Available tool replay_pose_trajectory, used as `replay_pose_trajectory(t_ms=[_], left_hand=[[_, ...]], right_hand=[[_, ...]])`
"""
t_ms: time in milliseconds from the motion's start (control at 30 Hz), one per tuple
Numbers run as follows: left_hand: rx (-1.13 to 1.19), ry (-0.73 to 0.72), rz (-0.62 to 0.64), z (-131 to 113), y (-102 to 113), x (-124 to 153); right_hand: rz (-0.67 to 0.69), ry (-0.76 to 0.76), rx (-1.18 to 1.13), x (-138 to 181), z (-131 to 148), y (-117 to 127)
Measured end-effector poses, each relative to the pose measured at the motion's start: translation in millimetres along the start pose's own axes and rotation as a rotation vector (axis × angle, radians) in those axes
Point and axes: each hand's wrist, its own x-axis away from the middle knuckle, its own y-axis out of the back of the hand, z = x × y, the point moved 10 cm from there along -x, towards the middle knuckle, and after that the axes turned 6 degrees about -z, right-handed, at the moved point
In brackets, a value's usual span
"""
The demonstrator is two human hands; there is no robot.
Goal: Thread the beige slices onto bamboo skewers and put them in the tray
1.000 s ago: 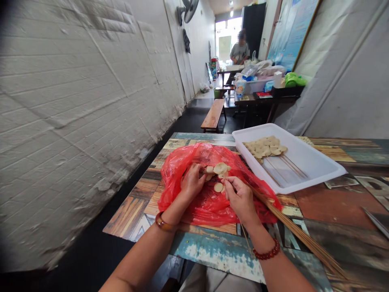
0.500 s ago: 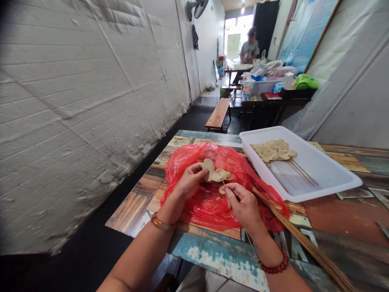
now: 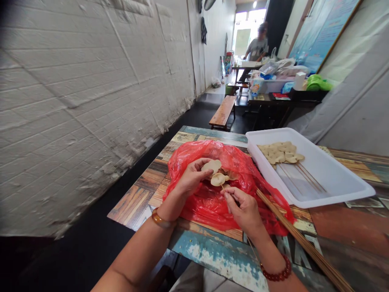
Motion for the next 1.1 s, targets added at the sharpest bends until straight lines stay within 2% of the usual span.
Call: replay_pose_trajectory(t_ms=[433,867,1100], left_hand=[[-0.066,-0.034,0.01,-6.7,-2.3,2.1],[-0.117,0.001,-0.012,-0.8,0.6,2.6],[-0.174,-0.025,0.017,2.3,0.1,0.3]], right_hand=[[-0.009,0.012,0.053,-1.0,2.5,-0.8],[-0.015,0.027,0.072,-2.5,5.1,0.9],[-0.026,0.045,0.105,-3.9,3.1,1.2]])
